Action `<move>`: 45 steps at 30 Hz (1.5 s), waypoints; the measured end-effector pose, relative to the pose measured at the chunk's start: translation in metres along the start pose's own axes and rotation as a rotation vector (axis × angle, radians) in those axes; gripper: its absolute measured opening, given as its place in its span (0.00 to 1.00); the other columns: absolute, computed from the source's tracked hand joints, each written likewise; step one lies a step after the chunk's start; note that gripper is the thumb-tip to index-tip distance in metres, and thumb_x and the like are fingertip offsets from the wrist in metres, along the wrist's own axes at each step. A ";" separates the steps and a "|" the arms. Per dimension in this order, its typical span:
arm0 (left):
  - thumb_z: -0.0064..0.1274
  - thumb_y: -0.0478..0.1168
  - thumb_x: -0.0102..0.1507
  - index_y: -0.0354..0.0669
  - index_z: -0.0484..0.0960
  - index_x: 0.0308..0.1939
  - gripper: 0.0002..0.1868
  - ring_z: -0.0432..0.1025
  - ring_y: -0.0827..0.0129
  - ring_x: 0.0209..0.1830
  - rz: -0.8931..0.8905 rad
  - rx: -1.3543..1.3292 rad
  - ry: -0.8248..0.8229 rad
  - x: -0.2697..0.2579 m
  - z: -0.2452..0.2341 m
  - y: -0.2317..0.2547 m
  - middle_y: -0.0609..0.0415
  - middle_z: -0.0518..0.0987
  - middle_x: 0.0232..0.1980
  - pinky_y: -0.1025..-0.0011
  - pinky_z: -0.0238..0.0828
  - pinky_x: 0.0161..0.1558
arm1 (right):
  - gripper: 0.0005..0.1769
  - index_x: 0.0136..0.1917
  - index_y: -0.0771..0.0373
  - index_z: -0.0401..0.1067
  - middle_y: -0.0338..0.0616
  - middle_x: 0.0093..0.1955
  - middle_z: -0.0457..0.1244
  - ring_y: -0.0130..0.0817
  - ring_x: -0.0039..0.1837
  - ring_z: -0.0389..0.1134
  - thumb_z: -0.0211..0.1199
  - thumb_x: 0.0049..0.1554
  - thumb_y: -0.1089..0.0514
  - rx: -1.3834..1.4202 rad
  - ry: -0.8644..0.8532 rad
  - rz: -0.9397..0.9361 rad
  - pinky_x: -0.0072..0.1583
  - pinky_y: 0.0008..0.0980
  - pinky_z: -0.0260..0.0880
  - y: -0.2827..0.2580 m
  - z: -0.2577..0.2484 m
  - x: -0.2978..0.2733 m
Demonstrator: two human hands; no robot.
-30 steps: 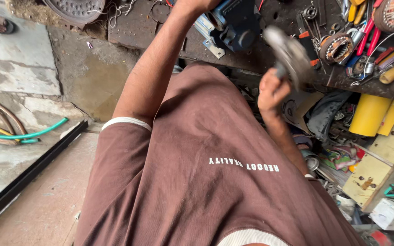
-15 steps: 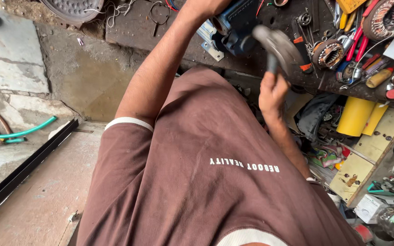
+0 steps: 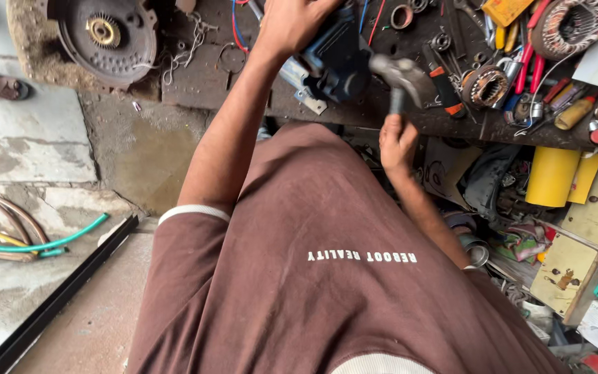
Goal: The person is repairing a small electric motor by hand. They manipulate the internal copper windings and commutator, then attach a blue metal housing and a white PVC pipe to the motor assembly.
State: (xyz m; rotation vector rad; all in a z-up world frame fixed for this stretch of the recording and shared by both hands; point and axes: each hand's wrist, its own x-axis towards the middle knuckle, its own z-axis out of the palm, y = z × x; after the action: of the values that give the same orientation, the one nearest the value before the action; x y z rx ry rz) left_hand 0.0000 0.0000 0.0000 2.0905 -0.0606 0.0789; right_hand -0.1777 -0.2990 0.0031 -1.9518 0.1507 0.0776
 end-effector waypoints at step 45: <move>0.62 0.55 0.62 0.36 0.81 0.43 0.24 0.76 0.74 0.38 -0.172 -0.377 -0.064 0.006 -0.020 0.045 0.53 0.84 0.38 0.70 0.75 0.44 | 0.21 0.41 0.70 0.69 0.52 0.29 0.58 0.37 0.32 0.56 0.61 0.65 0.49 -0.226 0.054 -0.062 0.37 0.42 0.59 0.104 0.005 0.002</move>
State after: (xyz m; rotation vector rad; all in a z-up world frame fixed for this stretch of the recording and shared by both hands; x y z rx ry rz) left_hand 0.0017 -0.0050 0.0490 1.7135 0.0622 -0.0981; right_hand -0.1900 -0.3329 -0.0943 -2.1832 0.1210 0.0014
